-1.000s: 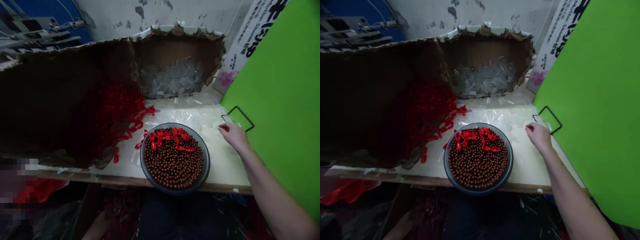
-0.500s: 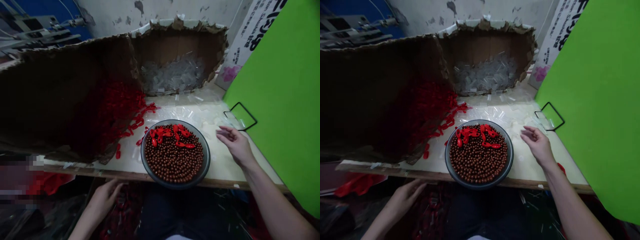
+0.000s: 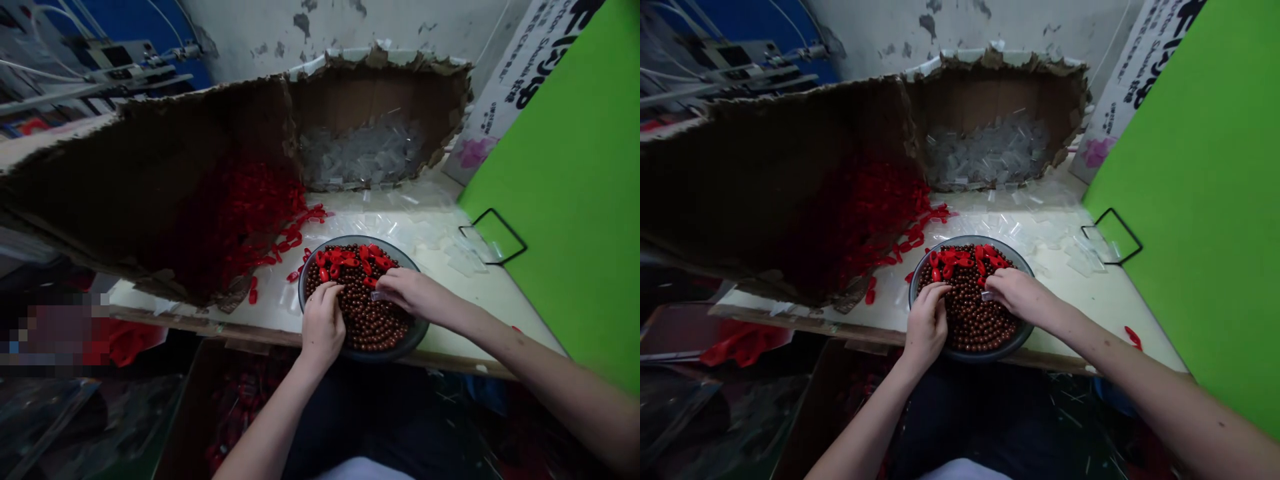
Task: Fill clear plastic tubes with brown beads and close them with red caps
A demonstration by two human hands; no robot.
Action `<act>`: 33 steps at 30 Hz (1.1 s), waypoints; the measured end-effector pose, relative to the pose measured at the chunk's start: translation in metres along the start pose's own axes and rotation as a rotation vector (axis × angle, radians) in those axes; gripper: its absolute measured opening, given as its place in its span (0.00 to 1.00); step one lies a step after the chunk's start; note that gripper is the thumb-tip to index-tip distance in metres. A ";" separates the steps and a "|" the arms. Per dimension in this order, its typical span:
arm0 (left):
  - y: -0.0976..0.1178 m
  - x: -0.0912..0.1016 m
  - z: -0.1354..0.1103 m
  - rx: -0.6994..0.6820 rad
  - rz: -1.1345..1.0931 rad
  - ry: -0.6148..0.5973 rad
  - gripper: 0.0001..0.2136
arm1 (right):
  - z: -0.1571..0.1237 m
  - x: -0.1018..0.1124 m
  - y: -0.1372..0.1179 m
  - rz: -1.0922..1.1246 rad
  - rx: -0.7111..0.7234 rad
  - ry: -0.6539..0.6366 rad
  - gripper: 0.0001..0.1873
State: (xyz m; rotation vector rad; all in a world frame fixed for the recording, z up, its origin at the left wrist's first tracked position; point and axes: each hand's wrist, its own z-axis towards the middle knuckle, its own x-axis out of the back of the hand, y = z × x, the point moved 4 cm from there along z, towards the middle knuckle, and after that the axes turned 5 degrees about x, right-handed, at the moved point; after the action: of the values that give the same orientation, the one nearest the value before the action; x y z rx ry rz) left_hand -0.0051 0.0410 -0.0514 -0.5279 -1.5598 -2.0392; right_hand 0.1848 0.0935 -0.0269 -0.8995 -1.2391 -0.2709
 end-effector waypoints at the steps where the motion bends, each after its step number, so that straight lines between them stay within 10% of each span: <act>1: -0.001 0.000 -0.001 0.004 0.007 0.008 0.16 | 0.000 0.004 0.000 0.009 -0.018 0.004 0.09; 13: -0.009 -0.002 -0.003 -0.013 0.058 0.052 0.18 | -0.011 -0.003 -0.006 0.296 -0.191 -0.049 0.17; 27: -0.014 -0.007 -0.006 -0.037 0.096 0.078 0.19 | 0.002 -0.021 -0.002 -0.446 -0.161 -0.266 0.13; 33: -0.009 -0.006 -0.005 -0.008 0.128 0.015 0.17 | 0.013 -0.052 -0.020 -0.319 -0.085 -0.260 0.15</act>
State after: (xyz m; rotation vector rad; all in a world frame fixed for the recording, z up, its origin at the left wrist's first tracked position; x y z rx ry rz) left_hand -0.0058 0.0393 -0.0628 -0.5987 -1.4713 -1.9499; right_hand 0.1452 0.0755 -0.0644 -0.8249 -1.6254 -0.4742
